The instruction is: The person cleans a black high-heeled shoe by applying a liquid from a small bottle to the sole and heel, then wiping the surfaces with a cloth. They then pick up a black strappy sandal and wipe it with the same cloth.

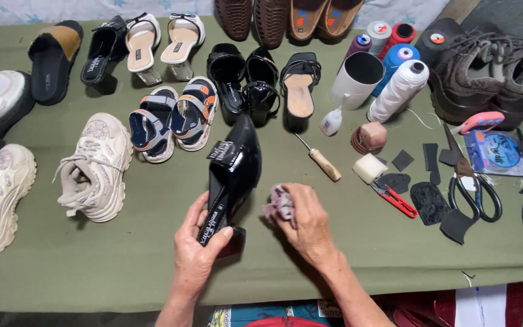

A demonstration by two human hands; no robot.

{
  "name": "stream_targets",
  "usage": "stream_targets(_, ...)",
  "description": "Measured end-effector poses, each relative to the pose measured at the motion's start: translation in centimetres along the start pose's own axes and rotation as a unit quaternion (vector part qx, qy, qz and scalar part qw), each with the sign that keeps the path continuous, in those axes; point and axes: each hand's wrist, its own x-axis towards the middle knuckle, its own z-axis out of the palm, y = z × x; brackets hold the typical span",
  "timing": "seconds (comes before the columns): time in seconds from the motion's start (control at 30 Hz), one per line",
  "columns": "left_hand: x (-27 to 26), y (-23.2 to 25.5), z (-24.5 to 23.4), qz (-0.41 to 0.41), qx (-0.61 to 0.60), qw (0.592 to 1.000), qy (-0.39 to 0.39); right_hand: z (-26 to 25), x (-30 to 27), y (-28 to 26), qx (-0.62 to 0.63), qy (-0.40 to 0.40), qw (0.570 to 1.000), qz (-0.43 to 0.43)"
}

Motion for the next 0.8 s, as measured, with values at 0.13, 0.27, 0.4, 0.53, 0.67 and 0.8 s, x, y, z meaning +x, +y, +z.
stream_targets(0.13, 0.2, 2.0, 0.1, -0.018, -0.041, 0.998, 0.047, -0.6, -0.3, -0.5, -0.004, -0.145, 0.989, -0.031)
stream_targets(0.27, 1.0, 0.9, 0.4, -0.024, -0.086, 0.995, 0.05, -3.8, 0.3, -0.3, 0.134, -0.108, 0.985, -0.019)
stream_targets(0.4, 1.9, -0.7, 1.8, -0.025, -0.087, 0.993, 0.073, -4.4, 2.4, 3.4, 0.159, 0.086, 0.967, 0.18)
stream_targets(0.53, 2.0, -1.4, 3.1, -0.035, -0.109, 0.99, 0.081, -2.9, 6.1, 8.4, 0.2, 0.145, 0.931, 0.27)
stream_targets(0.67, 2.0, -3.5, 2.6, -0.03, -0.092, 0.993, 0.068, 0.1, 9.0, 14.7, 0.1, 0.124, 0.95, 0.268)
stream_targets(0.8, 2.1, -5.1, 1.9, -0.011, -0.08, 0.995, 0.058, 2.3, 11.2, 18.7, 0.001, 0.104, 0.949, 0.298)
